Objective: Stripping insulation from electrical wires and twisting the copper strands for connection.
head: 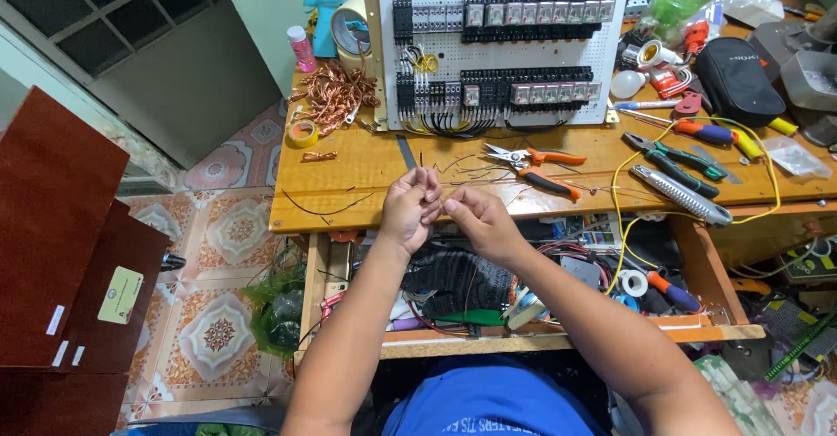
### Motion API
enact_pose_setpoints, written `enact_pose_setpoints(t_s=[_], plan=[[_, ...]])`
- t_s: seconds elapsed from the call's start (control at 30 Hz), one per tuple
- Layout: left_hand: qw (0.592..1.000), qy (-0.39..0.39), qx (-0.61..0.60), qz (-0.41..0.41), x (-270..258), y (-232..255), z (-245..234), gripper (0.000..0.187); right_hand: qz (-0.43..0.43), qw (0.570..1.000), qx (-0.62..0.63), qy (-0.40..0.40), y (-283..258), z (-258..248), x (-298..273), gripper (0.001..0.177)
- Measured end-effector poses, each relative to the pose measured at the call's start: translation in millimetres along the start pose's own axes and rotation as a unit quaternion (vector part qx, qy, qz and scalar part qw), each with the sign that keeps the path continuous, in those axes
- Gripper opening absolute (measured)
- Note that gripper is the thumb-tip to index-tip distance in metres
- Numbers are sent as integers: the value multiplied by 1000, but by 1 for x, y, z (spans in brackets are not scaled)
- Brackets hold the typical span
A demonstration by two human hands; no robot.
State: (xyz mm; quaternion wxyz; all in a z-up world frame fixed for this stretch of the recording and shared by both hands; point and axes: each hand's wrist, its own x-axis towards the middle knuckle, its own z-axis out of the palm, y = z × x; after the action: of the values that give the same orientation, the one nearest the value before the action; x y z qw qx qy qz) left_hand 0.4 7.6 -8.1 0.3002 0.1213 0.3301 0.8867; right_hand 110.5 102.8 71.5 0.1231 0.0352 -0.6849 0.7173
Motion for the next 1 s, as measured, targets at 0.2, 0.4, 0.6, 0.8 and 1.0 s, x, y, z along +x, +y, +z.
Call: enact_pose_setpoints(t_s=[0.2, 0.4, 0.6, 0.8, 1.0], plan=[[997, 76, 31, 3, 1, 2, -1, 35, -29, 997, -57, -33, 44, -15, 0, 14], [996, 83, 15, -4, -1, 6, 2, 36, -65, 992, -97, -57, 45, -22, -3, 12], [994, 104, 15, 2, -1, 7, -3, 35, -115, 975, -175, -79, 40, -24, -7, 11], [994, 89, 12, 66, 1, 21, 3, 29, -63, 995, -62, -39, 65, -31, -1, 22], [986, 68, 87, 128, 2, 17, -4, 32, 19, 997, 71, -23, 65, -40, 4, 11]])
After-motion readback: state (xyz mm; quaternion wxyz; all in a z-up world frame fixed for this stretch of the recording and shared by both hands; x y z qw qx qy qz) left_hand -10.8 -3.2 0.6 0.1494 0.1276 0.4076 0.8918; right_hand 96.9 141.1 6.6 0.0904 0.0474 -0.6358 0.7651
